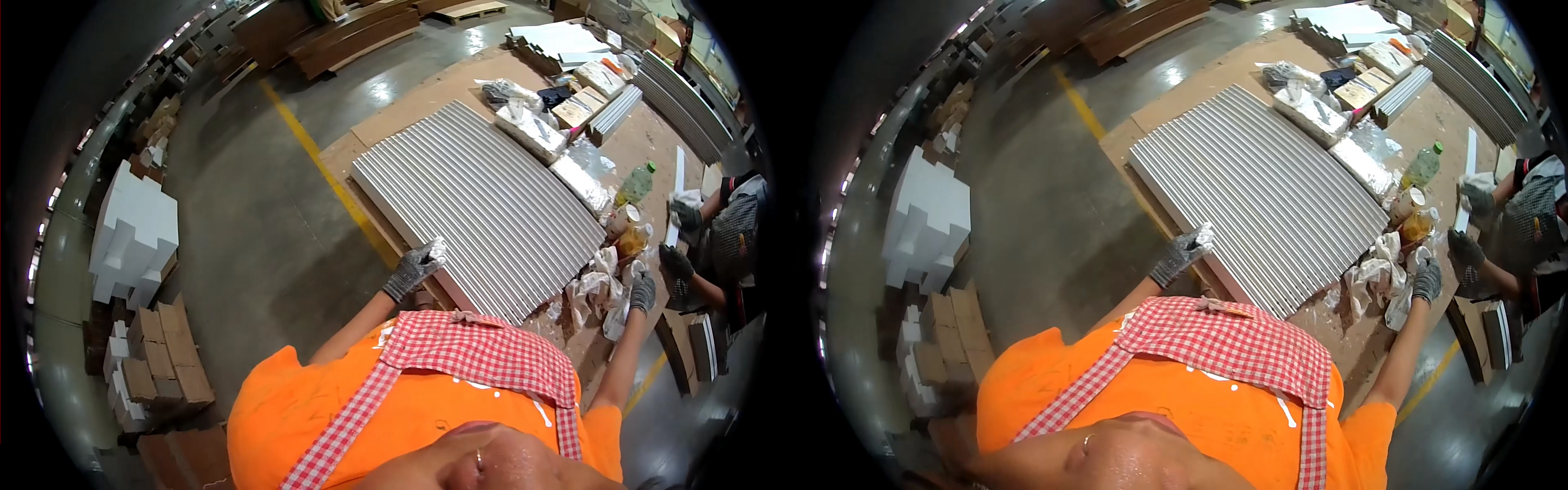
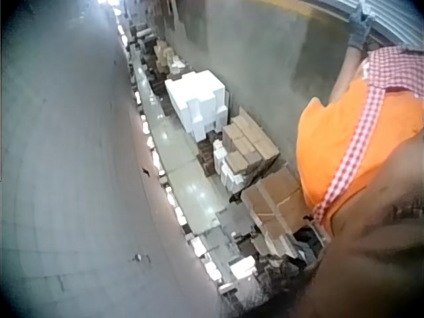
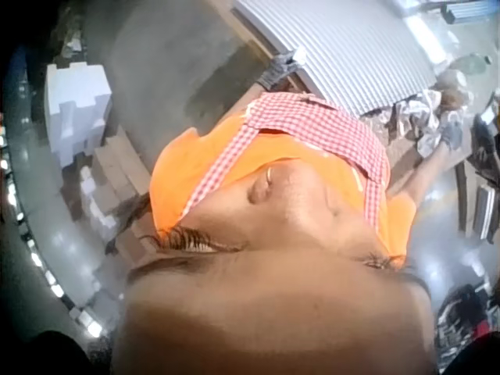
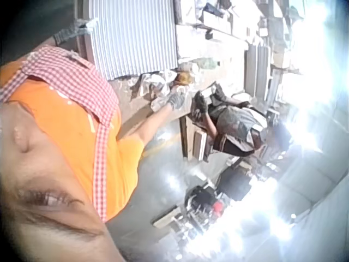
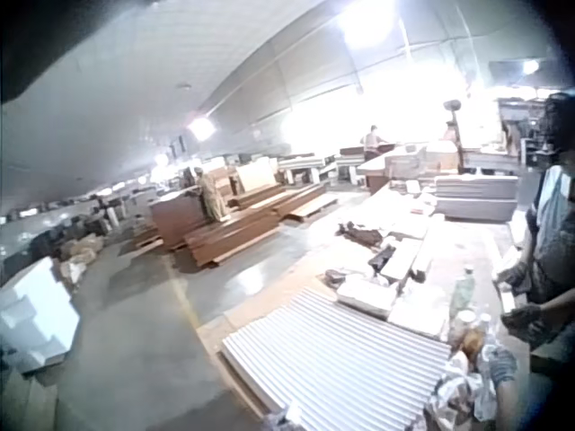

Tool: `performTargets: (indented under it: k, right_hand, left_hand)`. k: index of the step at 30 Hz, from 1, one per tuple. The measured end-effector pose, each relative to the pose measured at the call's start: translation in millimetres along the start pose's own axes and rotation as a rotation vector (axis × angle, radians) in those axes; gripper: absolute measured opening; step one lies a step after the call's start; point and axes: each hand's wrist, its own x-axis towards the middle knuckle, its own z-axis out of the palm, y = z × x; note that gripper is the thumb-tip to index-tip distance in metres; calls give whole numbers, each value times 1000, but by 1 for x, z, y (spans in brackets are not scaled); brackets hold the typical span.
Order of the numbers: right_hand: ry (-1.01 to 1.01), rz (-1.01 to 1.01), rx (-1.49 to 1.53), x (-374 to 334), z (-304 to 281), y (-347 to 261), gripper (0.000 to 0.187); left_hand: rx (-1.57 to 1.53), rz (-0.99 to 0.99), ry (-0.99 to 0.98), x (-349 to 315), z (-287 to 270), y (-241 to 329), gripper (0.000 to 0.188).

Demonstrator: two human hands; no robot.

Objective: The person wipes the surface of long, white, ribbed metal panels with a white cloth. They handle the panels one at a time, wiping along the length of the material and occasionally flipping them over to clean the other side. The person also wipes a stack of similar panels at the end of the sequence.

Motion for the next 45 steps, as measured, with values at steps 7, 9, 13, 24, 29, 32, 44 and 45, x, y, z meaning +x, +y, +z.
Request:
performTargets:
  k: [7,9,13,24,29,32,44,45]
  right_hand:
    - [89,-12,29,-2,-12,0,31]
    - [123,-14,57,-9,-16,-4,31]
    - [155,-105,150,-34,-27,-12,31]
    - [275,-105,384,-60,-39,-3,22]
    - [300,-95,346,-62,-42,-13,21]
    - [287,-65,308,-65,-45,-13,21]
    - [259,-230,49,-74,-47,27,22]
    - [224,-217,54,-76,-52,26,22]
  left_hand:
    - [346,-49,16,-5,1,28,62]
    - [257,20,53,-4,-1,13,61]
    - [310,-48,55,-4,-1,1,53]
    - [14,-78,1,12,18,17,50]
    - [92,0,47,18,13,9,49]
    - [63,-20,33,19,15,24,49]
    - [44,8,39,14,14,22,50]
    - [53,3,42,14,15,21,50]
